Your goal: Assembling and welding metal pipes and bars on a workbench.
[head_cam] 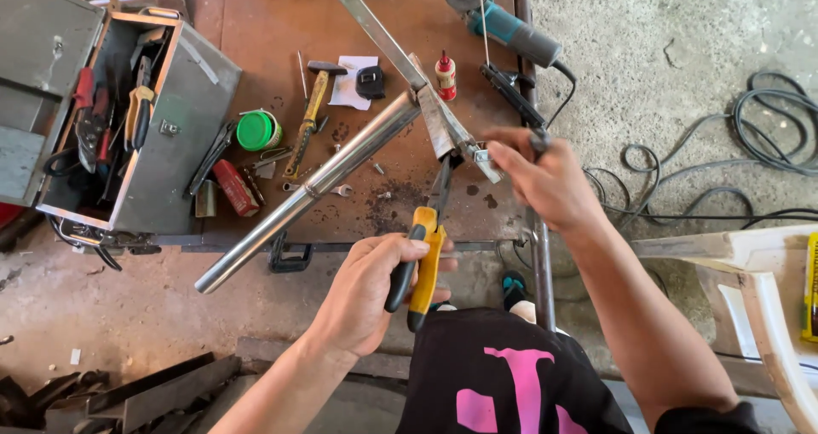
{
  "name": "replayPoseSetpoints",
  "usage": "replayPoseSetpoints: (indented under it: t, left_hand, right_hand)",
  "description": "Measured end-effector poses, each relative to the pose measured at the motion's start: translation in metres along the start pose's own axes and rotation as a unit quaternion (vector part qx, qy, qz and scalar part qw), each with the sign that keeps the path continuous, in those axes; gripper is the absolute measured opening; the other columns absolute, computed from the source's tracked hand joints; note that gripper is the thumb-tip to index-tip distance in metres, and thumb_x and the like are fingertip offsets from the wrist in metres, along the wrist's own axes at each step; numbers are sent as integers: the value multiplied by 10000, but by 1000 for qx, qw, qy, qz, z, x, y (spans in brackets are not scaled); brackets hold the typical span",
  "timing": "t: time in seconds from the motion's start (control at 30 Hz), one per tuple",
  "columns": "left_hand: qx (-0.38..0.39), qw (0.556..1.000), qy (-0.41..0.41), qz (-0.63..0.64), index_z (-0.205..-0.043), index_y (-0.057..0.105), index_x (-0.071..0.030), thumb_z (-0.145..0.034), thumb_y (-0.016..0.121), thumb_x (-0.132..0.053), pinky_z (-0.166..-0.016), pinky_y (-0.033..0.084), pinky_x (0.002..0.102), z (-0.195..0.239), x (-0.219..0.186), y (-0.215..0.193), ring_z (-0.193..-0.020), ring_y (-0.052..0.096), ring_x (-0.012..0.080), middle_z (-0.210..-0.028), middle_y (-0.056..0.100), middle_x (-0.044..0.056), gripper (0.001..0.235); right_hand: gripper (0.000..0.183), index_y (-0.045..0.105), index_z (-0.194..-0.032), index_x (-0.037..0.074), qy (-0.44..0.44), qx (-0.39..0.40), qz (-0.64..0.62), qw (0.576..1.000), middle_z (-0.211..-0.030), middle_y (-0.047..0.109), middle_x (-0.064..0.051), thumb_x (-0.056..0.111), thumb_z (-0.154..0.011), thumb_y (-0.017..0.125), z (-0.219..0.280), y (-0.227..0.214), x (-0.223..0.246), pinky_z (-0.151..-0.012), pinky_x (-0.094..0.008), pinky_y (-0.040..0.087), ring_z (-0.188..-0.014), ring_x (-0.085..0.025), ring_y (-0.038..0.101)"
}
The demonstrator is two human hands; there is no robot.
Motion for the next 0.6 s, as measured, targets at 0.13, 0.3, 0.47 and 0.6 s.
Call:
replayPoseSetpoints:
  t: [0.13,0.3,0.47,0.6]
  left_hand:
    - [47,996,72,7,-864,597,48,-1001,614,-182,-795,678,459,-9,21,-22,-687,576,152,-806,558,80,268]
    - [-12,998,63,-24,-771,647,-20,-930,645,-237,-752,634,411,4,5,-22,-732,611,132,-810,636,46,269]
    - [-40,998,23,-30,-788,689,-51,-925,637,-289,-642,470,329,10,3,-20,-799,624,136,-872,684,59,280]
    - [-33,999,5,-18,-795,610,-39,-962,598,-299,-712,551,347,9,2,-18,-876,710,189,-986,769,167,309]
  right_hand:
    - [321,744,-1239,106,-14,52,-30,998,-606,523,96,246,-955,691,-29,14,3,-418,-223,260,-480,-10,383]
    - [190,798,-1077,36,-19,98,-91,991,-631,563,61,164,-951,734,-40,21,0,-429,-222,259,-485,-17,387]
    - [174,784,-1024,6,-23,84,-94,992,-674,639,39,157,-942,756,-45,19,0,-433,-219,291,-505,-19,447]
    - [163,790,-1005,11,-37,75,-71,994,-686,641,49,152,-928,766,-44,19,4,-433,-219,316,-516,-14,458]
Point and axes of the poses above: each hand's wrist, its own z-axis away from the middle knuckle, its own y-axis out of the palm, x = y × z, the point moved 7 cm from there along -z, towards the middle knuckle
